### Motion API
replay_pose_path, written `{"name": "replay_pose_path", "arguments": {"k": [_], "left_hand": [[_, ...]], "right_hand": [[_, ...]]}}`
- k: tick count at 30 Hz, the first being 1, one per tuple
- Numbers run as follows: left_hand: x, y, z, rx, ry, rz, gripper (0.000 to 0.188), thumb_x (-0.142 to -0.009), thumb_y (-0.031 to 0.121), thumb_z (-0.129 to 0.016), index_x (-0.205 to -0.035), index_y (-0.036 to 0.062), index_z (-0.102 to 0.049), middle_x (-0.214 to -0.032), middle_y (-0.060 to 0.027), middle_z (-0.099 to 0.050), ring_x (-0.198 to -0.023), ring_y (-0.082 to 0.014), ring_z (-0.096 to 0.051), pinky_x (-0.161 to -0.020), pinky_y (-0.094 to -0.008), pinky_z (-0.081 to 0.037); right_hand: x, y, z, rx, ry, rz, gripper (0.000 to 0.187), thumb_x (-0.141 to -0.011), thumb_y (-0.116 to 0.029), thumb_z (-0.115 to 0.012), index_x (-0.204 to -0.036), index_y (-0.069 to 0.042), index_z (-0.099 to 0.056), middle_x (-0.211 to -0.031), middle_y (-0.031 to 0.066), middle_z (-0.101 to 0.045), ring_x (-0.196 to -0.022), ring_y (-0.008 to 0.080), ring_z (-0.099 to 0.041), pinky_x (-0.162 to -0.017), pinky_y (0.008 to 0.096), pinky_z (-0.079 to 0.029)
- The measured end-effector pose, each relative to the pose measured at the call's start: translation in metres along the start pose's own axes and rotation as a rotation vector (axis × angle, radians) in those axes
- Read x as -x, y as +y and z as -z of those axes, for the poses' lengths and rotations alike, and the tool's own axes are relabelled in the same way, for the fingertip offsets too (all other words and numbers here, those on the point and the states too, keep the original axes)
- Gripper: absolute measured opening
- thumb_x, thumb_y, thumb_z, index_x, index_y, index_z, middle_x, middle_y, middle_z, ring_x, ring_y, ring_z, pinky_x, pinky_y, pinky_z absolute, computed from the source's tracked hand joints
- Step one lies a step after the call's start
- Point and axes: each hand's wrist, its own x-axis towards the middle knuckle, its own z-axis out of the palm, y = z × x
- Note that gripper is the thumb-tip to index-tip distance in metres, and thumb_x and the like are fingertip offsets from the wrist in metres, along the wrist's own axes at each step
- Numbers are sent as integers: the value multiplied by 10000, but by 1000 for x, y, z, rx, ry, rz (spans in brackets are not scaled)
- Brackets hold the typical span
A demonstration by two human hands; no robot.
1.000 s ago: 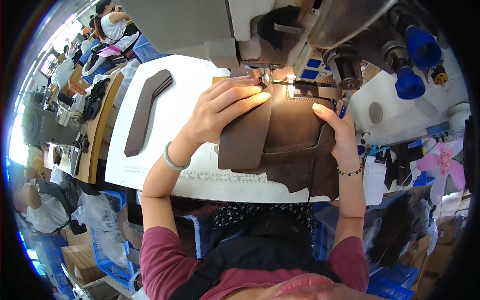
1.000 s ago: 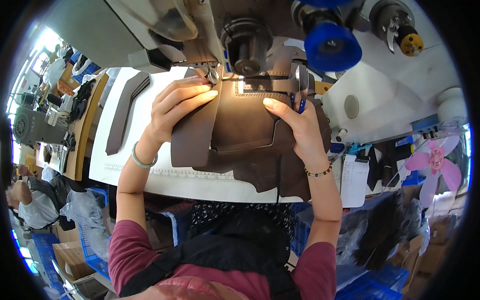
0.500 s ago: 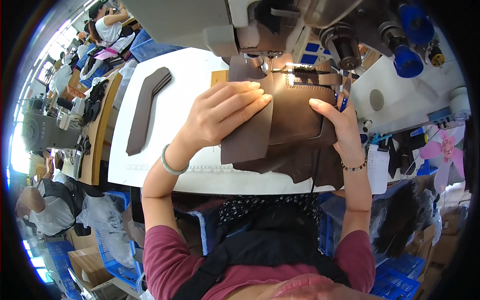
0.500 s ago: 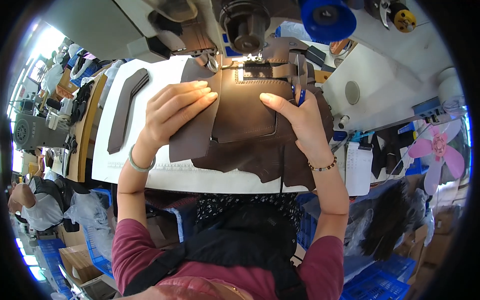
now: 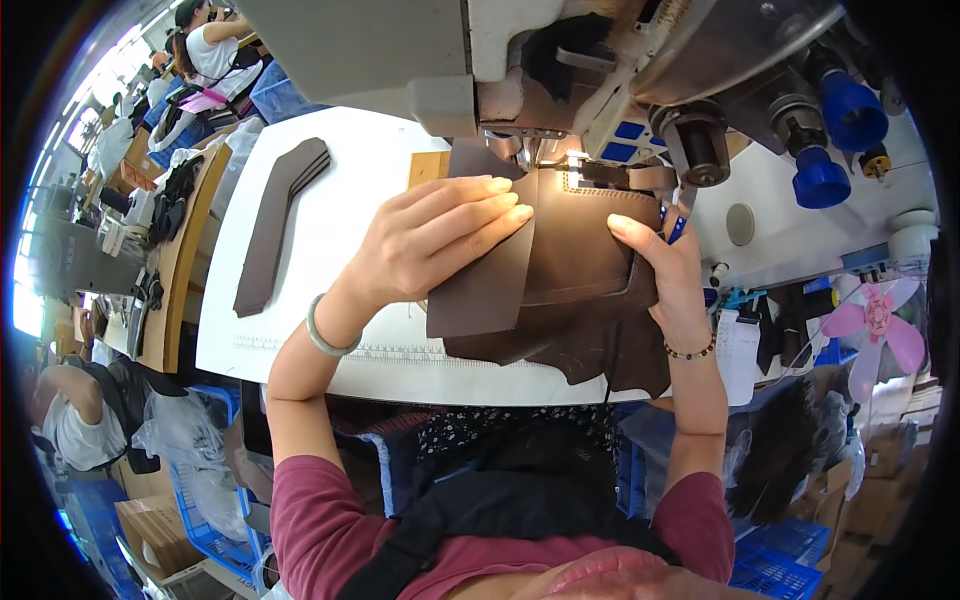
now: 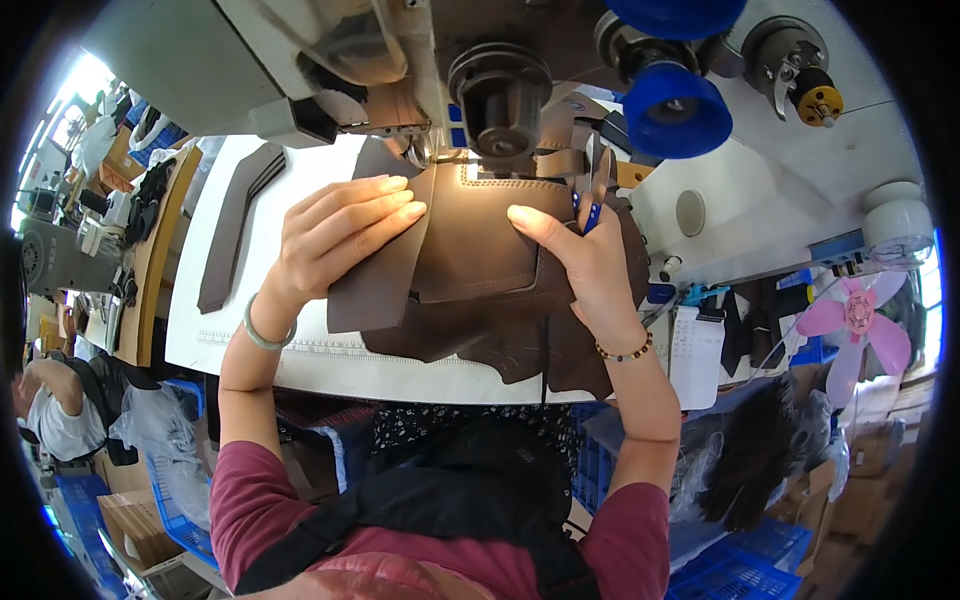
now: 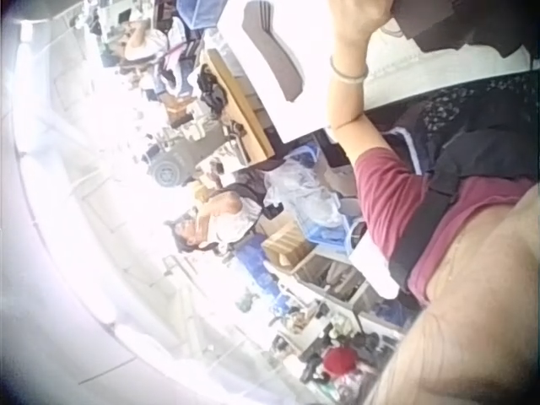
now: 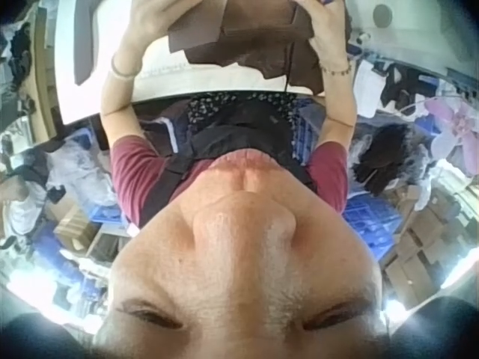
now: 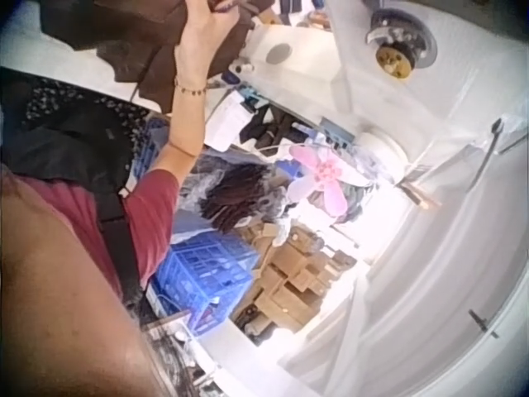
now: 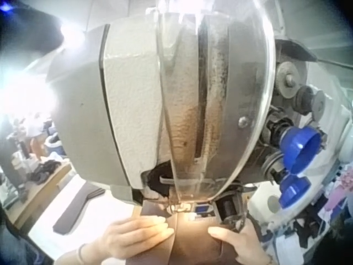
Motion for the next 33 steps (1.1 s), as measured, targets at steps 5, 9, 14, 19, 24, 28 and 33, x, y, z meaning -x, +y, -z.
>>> {"name": "replay_pose_path", "arguments": {"k": [5, 9, 14, 19, 24, 28, 33], "left_hand": [[-1, 0, -4, -18, 7, 20, 336, -625, 96, -611, -948, 18, -664, -878, -56, -602, -855, -218, -622, -707, -305, -533], [4, 1, -10, -59, 75, -25, 329, -613, 89, -624, -932, 24, -673, -860, -49, -600, -822, -205, -617, -670, -290, -521], [6, -1, -8, -46, 89, -34, 310, -596, 125, -642, -879, 9, -689, -827, -71, -625, -784, -223, -645, -645, -285, -523], [5, -1, -8, -22, 74, 2, 351, -610, 92, -616, -951, 27, -670, -862, -52, -607, -816, -203, -621, -656, -289, -515], [7, -3, -10, -73, 66, 11, 342, -622, 98, -610, -953, 29, -666, -885, -69, -621, -833, -215, -629, -646, -291, -516], [7, -4, -9, -78, 47, 4, 312, -636, 96, -618, -938, 41, -675, -913, -79, -637, -879, -235, -637, -676, -303, -535], [11, -5, -10, 85, 49, 8, 244, -679, 93, -659, -918, 51, -685, -971, -77, -659, -958, -260, -629, -871, -378, -528]], "right_hand": [[-11, 1, 11, 0, -13, -6, 328, -775, -41, -646, -1083, -1, -540, -968, 65, -621, -842, 119, -608, -760, 249, -495], [-14, 0, 9, -16, -14, -2, 419, -775, -3, -621, -1165, -6, -466, -1029, 86, -590, -877, 142, -608, -770, 260, -510], [-15, 1, 9, -3, -25, -25, 433, -773, -11, -628, -1168, 2, -451, -1044, 94, -575, -904, 151, -598, -783, 263, -504], [-18, 3, 8, 5, -7, 9, 427, -773, -18, -631, -1160, 8, -454, -1011, 94, -583, -894, 150, -601, -776, 261, -506], [-19, 7, 8, -130, 50, -47, 367, -810, -91, -627, -1147, -15, -503, -1042, 74, -594, -908, 133, -604, -769, 252, -502], [-1, 35, 11, -277, 425, 35, 278, -879, -215, -586, -1126, -90, -559, -988, 27, -626, -873, 119, -621, -782, 247, -495], [41, 49, 4, -367, 335, -20, 199, -788, -144, -717, -788, -107, -522, -733, -32, -572, -438, 19, -475, -298, 184, -272]]}}
